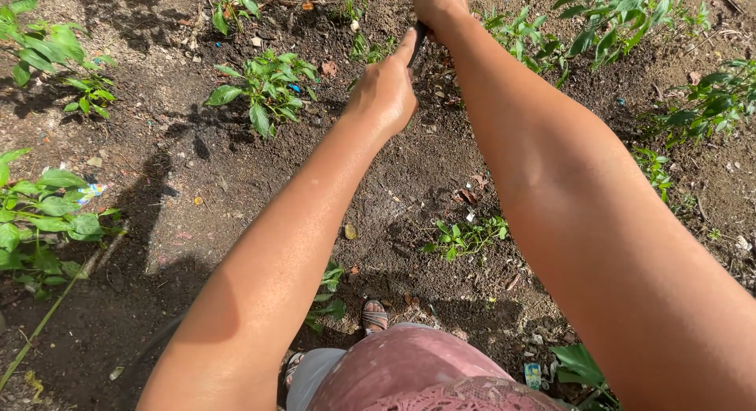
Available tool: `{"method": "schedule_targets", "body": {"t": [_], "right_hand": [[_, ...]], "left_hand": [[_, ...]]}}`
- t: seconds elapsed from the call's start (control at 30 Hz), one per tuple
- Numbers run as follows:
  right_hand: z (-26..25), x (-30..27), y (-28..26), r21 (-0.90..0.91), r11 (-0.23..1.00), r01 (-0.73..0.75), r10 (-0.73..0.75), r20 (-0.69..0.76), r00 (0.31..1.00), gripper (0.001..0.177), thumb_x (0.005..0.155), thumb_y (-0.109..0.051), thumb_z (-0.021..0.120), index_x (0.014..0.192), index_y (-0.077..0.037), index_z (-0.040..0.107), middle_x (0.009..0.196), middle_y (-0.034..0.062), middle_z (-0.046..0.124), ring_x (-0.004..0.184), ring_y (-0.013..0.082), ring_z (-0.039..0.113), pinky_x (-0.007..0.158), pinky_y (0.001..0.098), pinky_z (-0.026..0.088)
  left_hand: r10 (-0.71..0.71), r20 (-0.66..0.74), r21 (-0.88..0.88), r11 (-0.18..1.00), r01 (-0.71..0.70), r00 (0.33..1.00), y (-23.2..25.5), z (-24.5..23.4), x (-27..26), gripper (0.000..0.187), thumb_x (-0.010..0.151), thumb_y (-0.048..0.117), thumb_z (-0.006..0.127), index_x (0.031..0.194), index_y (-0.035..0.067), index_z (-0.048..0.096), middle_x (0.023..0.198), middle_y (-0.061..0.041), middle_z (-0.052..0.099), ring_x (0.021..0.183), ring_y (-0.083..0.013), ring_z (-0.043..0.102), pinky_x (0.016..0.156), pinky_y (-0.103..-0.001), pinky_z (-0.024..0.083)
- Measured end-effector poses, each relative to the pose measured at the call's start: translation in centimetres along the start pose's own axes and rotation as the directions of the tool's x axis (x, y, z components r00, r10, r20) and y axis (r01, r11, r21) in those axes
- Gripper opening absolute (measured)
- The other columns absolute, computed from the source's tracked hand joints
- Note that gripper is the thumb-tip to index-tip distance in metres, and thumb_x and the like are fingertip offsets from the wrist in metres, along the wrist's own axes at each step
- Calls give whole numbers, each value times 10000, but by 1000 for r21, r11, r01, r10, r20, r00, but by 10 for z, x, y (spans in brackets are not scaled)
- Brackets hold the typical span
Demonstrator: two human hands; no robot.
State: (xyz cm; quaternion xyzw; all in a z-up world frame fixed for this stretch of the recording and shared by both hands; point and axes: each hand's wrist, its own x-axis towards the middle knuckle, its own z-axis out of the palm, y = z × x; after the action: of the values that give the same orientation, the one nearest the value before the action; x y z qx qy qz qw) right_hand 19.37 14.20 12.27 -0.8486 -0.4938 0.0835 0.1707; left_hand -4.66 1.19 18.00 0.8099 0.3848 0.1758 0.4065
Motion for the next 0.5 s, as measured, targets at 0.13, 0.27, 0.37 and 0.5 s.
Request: {"method": "schedule_targets", "body": {"t": [0.13, 0.27, 0.37, 0.5], "right_hand": [[-1, 8, -5, 252, 965, -79, 92, -39, 995, 248, 1043, -119, 470, 937, 70, 591, 643, 122, 628, 455, 160, 616, 354, 287, 476], [-9, -11, -16, 391, 905, -169, 194, -24, 981, 164, 978, -85, 525, 929, 62, 580, 654, 114, 636, 446, 157, 604, 339, 294, 461], [-10, -15, -21, 463, 864, -199, 234, -20, 972, 161, 963, -91, 555, 926, 63, 578, 647, 114, 633, 441, 159, 604, 339, 298, 456], [7, 12, -12, 86, 994, -70, 68, 28, 997, 222, 1025, -115, 529, 899, 56, 593, 634, 152, 613, 453, 204, 583, 376, 334, 429]], "left_hand": [[-42, 39, -18, 999, 43, 998, 4, -6, -3, 579, 1080, 99, 298, 1640, 210, 204, 1092, -256, 731, 504, -87, 444, 466, -265, 469], [94, -73, -4, 996, -95, 993, -31, 18, 22, 601, 1034, 73, 347, 1613, 182, 232, 1228, -193, 634, 508, -26, 499, 460, -215, 519], [31, -17, 21, 999, -31, 999, 0, -9, -7, 581, 1071, 106, 341, 1634, 192, 229, 1121, -201, 691, 556, -54, 495, 522, -240, 508], [-166, 111, 5, 986, 166, 980, 29, -39, -33, 551, 1105, 134, 262, 1639, 268, 224, 1274, -238, 693, 672, -152, 580, 689, -352, 555]]}}
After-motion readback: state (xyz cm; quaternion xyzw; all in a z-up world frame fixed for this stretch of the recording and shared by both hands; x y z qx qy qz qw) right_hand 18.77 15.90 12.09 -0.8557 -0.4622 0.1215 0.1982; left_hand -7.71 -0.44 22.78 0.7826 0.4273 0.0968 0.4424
